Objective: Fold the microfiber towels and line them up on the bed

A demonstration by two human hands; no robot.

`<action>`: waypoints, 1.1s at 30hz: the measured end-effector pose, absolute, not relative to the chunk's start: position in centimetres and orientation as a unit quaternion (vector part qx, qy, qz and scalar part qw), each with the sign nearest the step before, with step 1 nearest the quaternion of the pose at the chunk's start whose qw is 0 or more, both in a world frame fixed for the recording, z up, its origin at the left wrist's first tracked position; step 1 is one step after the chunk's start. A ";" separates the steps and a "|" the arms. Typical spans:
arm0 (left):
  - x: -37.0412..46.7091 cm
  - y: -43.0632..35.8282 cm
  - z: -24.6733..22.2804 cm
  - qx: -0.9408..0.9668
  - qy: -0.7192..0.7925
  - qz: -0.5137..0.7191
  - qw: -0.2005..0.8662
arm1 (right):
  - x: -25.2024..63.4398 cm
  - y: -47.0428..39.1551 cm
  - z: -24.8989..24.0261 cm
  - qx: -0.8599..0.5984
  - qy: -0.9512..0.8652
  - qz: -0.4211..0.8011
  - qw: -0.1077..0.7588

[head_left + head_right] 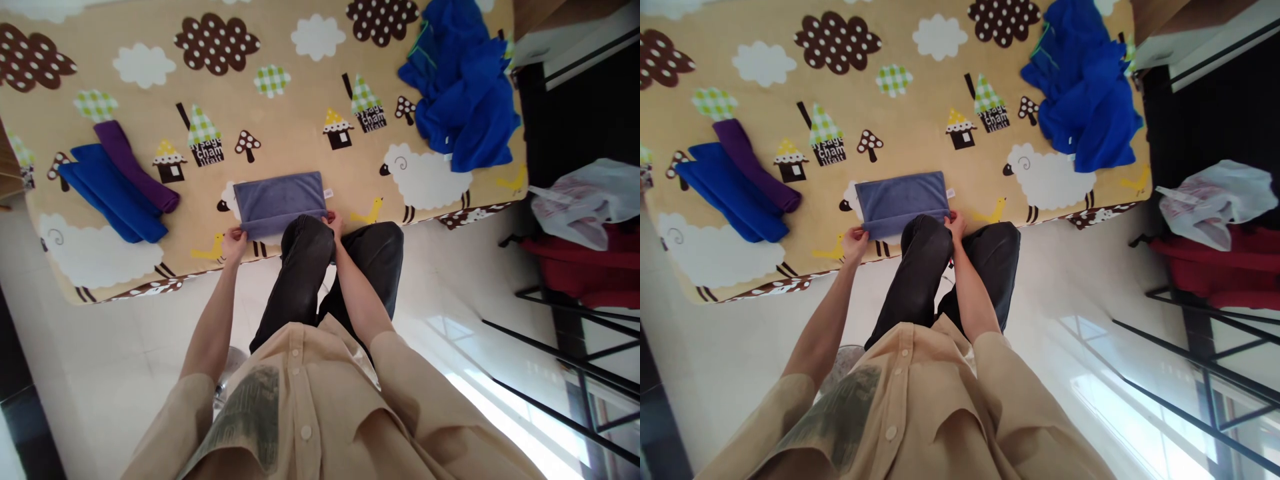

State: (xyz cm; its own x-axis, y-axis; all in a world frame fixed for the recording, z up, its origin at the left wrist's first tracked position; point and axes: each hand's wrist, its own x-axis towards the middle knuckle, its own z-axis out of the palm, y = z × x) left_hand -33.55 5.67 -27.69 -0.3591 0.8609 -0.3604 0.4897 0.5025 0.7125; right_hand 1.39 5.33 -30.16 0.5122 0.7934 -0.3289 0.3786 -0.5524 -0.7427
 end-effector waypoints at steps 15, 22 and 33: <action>-31.6 3.9 -26.7 0.715 0.610 0.202 0.274 | 2.1 3.9 -26.6 -0.661 -0.632 0.345 0.213; -33.0 5.1 -27.8 0.725 0.594 0.150 0.315 | 2.4 3.7 -27.4 -0.654 -0.630 0.370 0.194; -34.5 6.8 -29.0 0.659 0.606 0.290 0.338 | 1.8 6.6 -30.5 -0.732 -0.482 0.351 0.331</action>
State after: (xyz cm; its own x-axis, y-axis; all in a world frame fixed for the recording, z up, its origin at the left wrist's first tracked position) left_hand -34.48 6.84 -29.04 0.0967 0.9949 -0.0289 0.6029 -0.0354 0.7970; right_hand 1.83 6.65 -30.50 0.2897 0.9370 -0.1953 0.4724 -0.3174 -0.8222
